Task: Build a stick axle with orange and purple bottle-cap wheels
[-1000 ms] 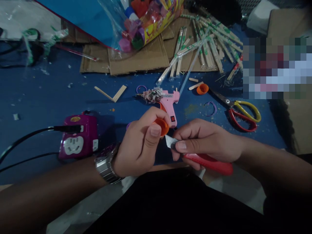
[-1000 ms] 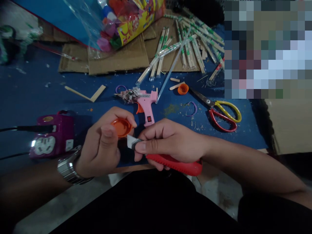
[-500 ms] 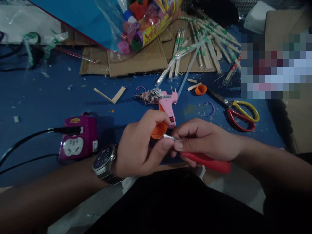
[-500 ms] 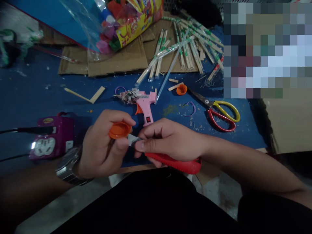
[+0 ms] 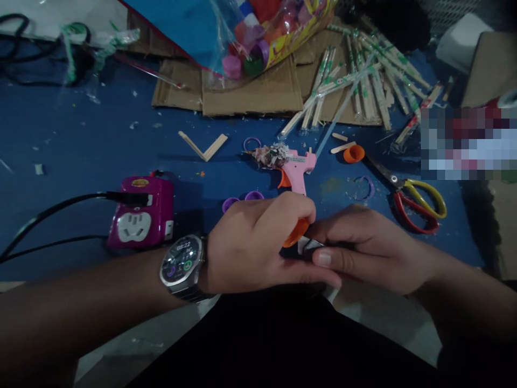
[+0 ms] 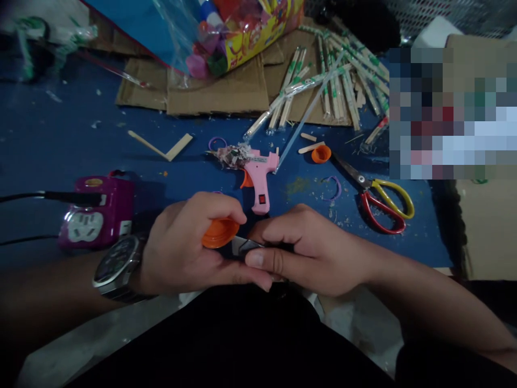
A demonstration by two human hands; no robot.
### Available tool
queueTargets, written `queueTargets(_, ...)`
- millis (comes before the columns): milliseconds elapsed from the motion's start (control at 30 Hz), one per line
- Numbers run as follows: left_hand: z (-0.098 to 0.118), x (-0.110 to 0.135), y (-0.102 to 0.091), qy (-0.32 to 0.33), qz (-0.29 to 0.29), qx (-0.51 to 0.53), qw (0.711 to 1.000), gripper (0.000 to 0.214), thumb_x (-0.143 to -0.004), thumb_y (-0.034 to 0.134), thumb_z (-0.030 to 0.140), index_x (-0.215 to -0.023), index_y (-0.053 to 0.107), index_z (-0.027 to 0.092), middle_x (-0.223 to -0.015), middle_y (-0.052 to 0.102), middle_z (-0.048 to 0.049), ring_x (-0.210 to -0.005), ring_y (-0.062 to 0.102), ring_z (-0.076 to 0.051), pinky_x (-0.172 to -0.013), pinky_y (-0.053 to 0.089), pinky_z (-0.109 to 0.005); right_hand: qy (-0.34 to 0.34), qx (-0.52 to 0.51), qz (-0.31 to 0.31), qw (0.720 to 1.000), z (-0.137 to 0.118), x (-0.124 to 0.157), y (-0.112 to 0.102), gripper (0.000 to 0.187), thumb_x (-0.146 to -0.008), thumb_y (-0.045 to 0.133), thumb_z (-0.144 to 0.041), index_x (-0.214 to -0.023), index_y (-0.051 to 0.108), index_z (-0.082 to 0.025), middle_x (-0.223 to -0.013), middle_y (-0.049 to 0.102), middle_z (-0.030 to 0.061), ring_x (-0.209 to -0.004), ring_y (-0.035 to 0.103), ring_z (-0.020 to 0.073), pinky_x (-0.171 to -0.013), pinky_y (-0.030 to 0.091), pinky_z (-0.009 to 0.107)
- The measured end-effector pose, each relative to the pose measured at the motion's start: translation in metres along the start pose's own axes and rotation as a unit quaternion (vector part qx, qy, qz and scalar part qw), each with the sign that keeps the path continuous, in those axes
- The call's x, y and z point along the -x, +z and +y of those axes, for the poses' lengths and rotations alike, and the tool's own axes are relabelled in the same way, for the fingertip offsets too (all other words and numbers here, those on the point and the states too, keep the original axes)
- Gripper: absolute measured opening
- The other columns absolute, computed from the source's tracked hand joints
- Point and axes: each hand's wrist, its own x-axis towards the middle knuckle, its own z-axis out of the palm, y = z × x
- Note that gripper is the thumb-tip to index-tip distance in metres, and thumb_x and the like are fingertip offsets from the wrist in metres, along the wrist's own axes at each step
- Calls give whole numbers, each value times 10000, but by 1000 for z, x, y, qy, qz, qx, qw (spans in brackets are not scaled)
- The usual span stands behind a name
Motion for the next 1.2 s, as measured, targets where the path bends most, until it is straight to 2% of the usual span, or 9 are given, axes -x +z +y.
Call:
queueTargets(133, -2, 1, 1, -9, -8, 8, 1000, 551, -905, 880, 676, -1104, 644, 219, -869, 759, -5, -752, 778, -195, -640, 546, -320, -6, 23, 3, 1000, 0, -1, 0, 305, -1119, 660, -270, -830, 702, -184, -641, 588, -55, -544, 534, 64, -537, 399, 189)
queueTargets(333, 0, 1, 1, -21, -9, 17, 1000, 536, -943, 828, 700, -1104, 641, 224, -884, 752, -1, -760, 769, -183, -635, 534, -316, -15, 29, 8, 999, 3, 0, 1, 312, -1115, 662, -251, -809, 681, -195, -646, 609, -50, -557, 552, 71, -548, 416, 192)
queueTargets(467, 2, -2, -3, -74, -13, 103, 992, 518, -935, 862, 645, -1101, 606, 227, -866, 697, 24, -643, 651, -123, -561, 491, -292, -34, 19, 26, 999, 2, -3, 3, 312, -1117, 664, -264, -810, 658, -208, -638, 580, -59, -556, 520, 74, -556, 392, 209)
queueTargets(667, 5, -6, -9, -134, -16, 174, 975, 145, -1061, 655, 291, -1165, 566, 241, -872, 638, 3, -683, 583, -161, -636, 507, -361, -3, 4, 55, 998, 1, -5, -3, 348, -1092, 713, -422, -820, 661, -211, -644, 546, -45, -591, 466, 112, -565, 365, 263)
queueTargets(733, 5, -7, -9, -143, -26, 176, 974, 162, -1037, 640, 238, -1178, 560, 240, -879, 638, 1, -691, 585, -162, -635, 501, -360, -5, 2, 82, 997, 2, -5, -5, 348, -1069, 738, -471, -848, 684, -207, -676, 576, -31, -622, 490, 124, -587, 389, 271)
queueTargets(833, 3, -6, -6, -143, -34, 161, 976, 237, -996, 649, 203, -1213, 558, 233, -931, 665, -14, -720, 603, -165, -632, 501, -350, -13, 27, 160, 987, 3, -5, -5, 342, -1027, 788, -507, -871, 714, -211, -734, 630, -9, -677, 545, 146, -640, 444, 289)
queueTargets(933, 2, -2, -2, -141, -72, 129, 979, 307, -956, 660, 203, -1228, 519, 230, -901, 654, -4, -666, 584, -152, -580, 470, -327, -18, 60, 222, 973, 4, -6, -3, 307, -975, 856, -500, -923, 746, -218, -815, 700, 8, -708, 588, 158, -674, 477, 306)
queueTargets(1067, 3, 5, 4, -141, -136, 102, 975, 386, -945, 652, 209, -1264, 436, 224, -923, 672, -14, -642, 638, -154, -526, 433, -293, -13, 101, 228, 968, 5, -7, 2, 266, -914, 930, -417, -947, 743, -231, -879, 741, 7, -745, 641, 162, -722, 512, 315)
queueTargets(1200, 2, 9, 8, -128, -124, 97, 979, 365, -984, 640, 235, -1276, 421, 218, -963, 691, -29, -630, 651, -150, -527, 451, -295, -19, 144, 240, 960, 6, -7, 4, 173, -938, 887, -340, -933, 753, -231, -878, 773, 11, -747, 681, 168, -720, 523, 318)
